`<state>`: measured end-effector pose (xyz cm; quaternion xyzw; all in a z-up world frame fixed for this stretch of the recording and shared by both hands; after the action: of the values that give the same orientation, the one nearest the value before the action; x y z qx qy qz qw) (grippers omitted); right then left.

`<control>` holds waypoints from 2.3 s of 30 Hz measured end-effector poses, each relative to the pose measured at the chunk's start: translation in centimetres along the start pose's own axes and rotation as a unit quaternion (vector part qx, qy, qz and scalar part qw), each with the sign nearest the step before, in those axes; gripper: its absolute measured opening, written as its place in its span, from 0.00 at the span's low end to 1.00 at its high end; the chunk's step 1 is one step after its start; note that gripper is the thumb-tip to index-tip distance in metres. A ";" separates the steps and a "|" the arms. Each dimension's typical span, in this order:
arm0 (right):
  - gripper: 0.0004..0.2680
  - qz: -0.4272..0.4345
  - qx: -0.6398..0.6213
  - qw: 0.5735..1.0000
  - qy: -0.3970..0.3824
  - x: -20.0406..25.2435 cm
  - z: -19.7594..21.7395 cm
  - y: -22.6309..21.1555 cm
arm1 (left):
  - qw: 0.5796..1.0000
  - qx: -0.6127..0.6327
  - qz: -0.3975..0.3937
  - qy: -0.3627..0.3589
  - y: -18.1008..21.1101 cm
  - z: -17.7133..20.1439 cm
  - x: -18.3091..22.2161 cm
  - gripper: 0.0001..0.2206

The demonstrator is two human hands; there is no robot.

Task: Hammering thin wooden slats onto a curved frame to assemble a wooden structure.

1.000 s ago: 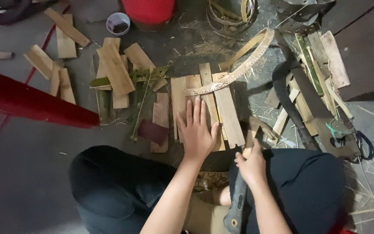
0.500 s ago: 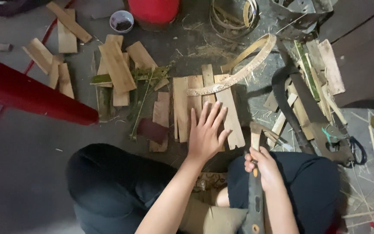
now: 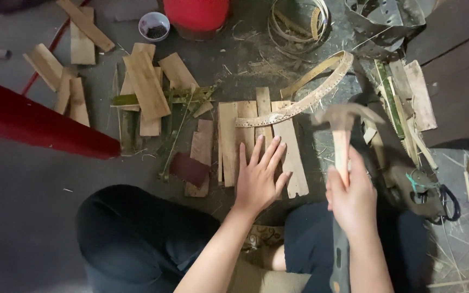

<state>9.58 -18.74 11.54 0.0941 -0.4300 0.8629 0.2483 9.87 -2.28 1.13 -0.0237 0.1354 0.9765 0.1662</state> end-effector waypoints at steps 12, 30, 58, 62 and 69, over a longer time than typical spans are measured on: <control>0.22 0.093 0.193 0.977 -0.007 -0.5 -4.1 -5.2 | 1.000 0.014 -0.003 0.021 -0.2 -0.4 0.3 0.31; 0.23 0.073 0.188 0.979 -0.024 0.8 -2.3 -5.7 | 1.000 0.023 -0.005 0.020 -0.1 -0.2 0.2 0.31; 0.23 0.090 0.194 0.974 -0.073 1.4 -5.0 -5.7 | 1.000 -0.010 0.001 0.006 -0.3 -0.5 0.0 0.31; 0.24 0.099 0.186 0.976 -0.055 1.8 -4.2 -6.4 | 1.000 -0.004 -0.002 0.007 0.0 -0.7 0.2 0.31; 0.24 0.114 0.186 0.975 -0.049 1.0 -4.9 -5.7 | 1.000 -0.011 -0.004 0.019 -0.1 -0.3 0.1 0.31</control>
<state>11.89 -11.59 12.88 0.1308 -0.2812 0.9449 0.1047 9.78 -2.23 0.78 -0.0442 0.1272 0.9767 0.1671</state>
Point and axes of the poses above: each hand's wrist, its own x-axis away from the middle knuckle, its own z-axis out of the back of the hand, y = z × x, the point moved 10 cm from there along -x, towards the middle knuckle, and after that the axes turned 10 degrees about -z, right-handed, at the moved point
